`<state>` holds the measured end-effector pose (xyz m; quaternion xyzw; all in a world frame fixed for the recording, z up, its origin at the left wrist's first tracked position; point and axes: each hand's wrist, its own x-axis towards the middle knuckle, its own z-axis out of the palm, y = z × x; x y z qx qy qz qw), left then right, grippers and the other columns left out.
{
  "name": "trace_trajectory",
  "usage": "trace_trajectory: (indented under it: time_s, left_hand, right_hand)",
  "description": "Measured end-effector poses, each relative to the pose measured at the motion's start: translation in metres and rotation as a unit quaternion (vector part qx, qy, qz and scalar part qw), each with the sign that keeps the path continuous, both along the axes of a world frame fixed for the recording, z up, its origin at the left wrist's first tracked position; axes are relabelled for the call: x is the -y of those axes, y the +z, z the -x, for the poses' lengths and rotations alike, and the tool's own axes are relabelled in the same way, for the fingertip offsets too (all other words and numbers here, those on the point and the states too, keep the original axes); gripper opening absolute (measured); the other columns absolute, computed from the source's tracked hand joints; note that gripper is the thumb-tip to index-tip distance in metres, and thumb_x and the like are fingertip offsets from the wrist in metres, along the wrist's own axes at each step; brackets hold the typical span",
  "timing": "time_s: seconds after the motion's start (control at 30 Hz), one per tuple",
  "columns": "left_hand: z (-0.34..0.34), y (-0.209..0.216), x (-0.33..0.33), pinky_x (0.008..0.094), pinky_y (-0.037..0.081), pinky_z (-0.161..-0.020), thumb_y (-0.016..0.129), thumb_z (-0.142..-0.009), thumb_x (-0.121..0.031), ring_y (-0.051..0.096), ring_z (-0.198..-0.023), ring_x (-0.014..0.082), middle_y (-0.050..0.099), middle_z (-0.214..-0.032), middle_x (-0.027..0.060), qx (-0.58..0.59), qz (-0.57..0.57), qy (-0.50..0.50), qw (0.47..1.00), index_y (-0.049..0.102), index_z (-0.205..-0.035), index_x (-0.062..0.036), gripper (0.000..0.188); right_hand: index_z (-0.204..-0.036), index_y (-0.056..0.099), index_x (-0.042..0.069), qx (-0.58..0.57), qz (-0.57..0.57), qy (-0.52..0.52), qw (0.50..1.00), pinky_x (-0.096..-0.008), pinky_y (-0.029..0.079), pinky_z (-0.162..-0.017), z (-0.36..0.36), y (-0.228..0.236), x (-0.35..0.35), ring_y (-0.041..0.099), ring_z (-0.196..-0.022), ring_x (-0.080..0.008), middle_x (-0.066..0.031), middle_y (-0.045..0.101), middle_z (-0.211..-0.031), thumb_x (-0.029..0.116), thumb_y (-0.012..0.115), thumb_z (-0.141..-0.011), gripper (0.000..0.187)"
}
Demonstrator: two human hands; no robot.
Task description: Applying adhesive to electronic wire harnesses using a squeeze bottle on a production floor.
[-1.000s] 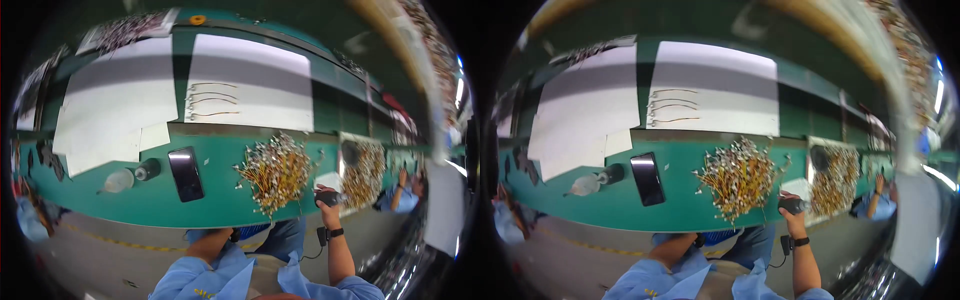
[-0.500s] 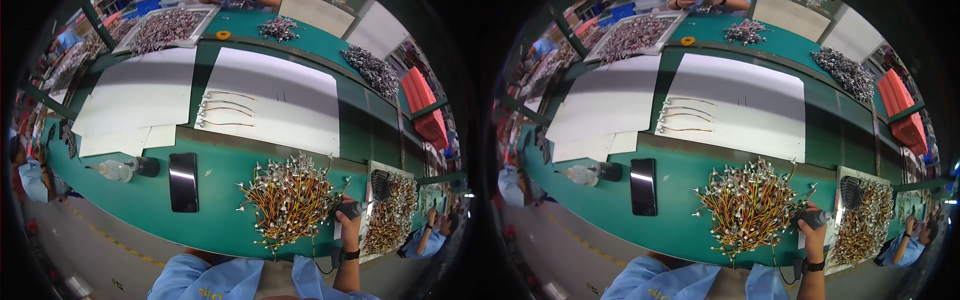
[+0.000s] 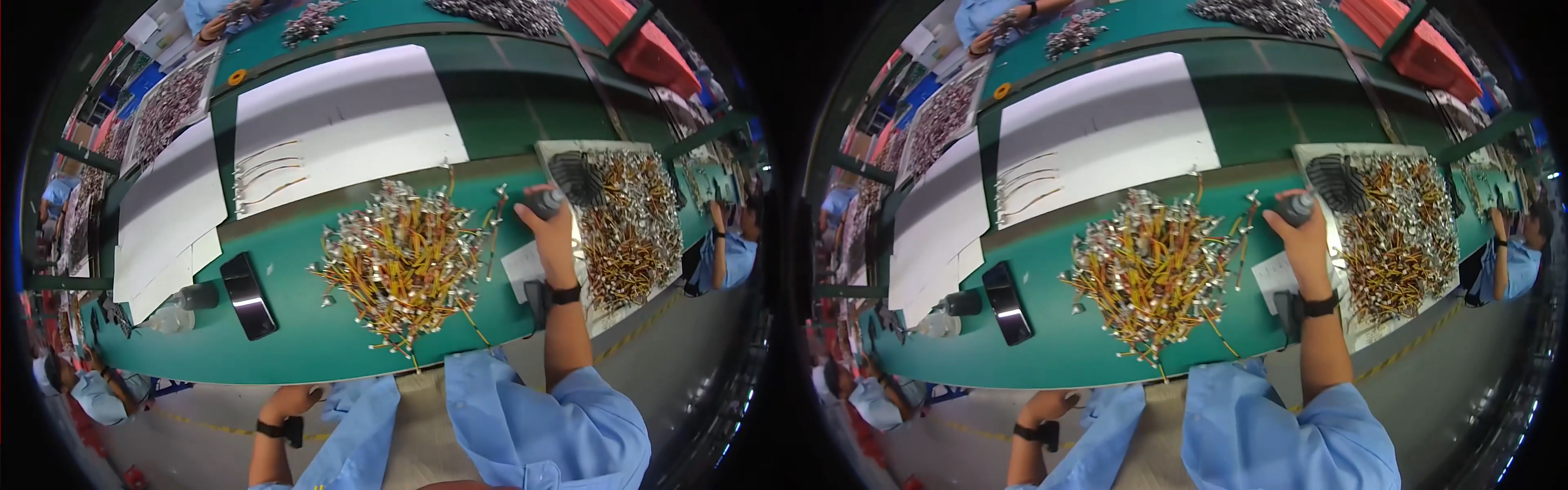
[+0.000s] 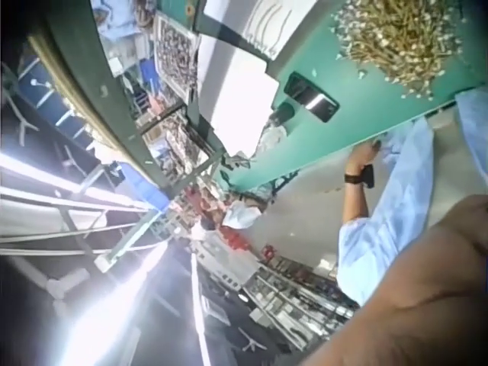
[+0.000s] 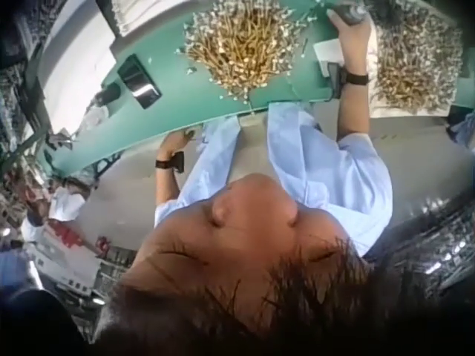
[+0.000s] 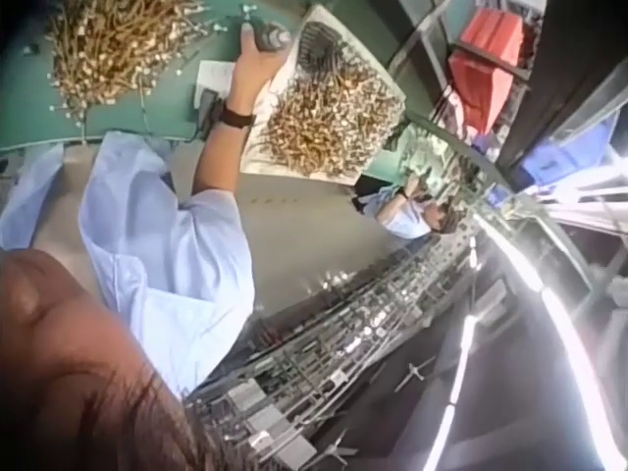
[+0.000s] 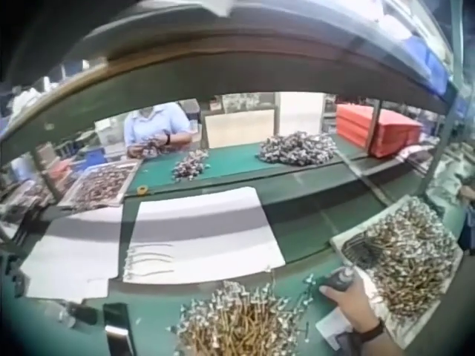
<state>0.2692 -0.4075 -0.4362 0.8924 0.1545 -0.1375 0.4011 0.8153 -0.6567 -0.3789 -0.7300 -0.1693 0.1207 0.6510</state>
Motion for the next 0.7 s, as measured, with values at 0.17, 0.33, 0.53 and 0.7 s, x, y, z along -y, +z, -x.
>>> trace_trajectory:
  time_s: [0.17,0.33,0.53,0.7]
  left_hand:
    - [-0.083,0.155,0.005,0.0391,0.057,-0.094,0.066,-0.093,-0.001,0.073,-0.107,0.0333,0.075,-0.118,0.0179,-0.171,0.250,-0.071,0.950,0.075,-0.119,-0.0021,0.027]
    - [-0.282,0.225,0.026,0.0394,0.058,-0.090,0.067,-0.095,-0.002,0.074,-0.105,0.0302,0.076,-0.118,0.0121,0.076,0.110,-0.103,0.986,0.074,-0.122,-0.0053,0.028]
    - [-0.501,0.110,0.058,0.0457,0.054,-0.098,0.067,-0.094,-0.008,0.067,-0.111,0.0378,0.071,-0.118,0.0167,0.230,-0.113,-0.176,0.950,0.072,-0.124,-0.0064,0.031]
    - [-0.528,0.071,0.052,0.0475,0.053,-0.096,0.068,-0.090,-0.007,0.065,-0.110,0.0382,0.069,-0.116,0.0159,0.207,-0.148,-0.212,0.944,0.074,-0.118,-0.0071,0.028]
  right_hand:
    - [-0.143,0.053,0.006,0.027,0.046,0.028,0.998,-0.0303,0.050,-0.098,-0.018,-0.013,0.019,0.061,-0.114,-0.0149,-0.0055,0.066,-0.123,-0.001,0.082,-0.084,0.067]
    - [-0.145,0.051,0.004,0.075,0.057,0.000,0.996,-0.0316,0.050,-0.099,-0.008,-0.007,0.024,0.061,-0.116,-0.0169,-0.0092,0.063,-0.131,-0.004,0.081,-0.083,0.070]
    - [-0.145,0.048,0.000,0.167,0.081,-0.057,0.981,-0.0331,0.051,-0.100,-0.003,-0.001,0.040,0.061,-0.119,-0.0210,-0.0141,0.061,-0.134,-0.004,0.078,-0.084,0.068]
    - [-0.134,0.057,-0.003,0.150,0.059,-0.094,0.982,-0.0331,0.055,-0.089,0.043,0.027,0.073,0.068,-0.108,-0.0216,-0.0152,0.067,-0.124,0.001,0.076,-0.088,0.049]
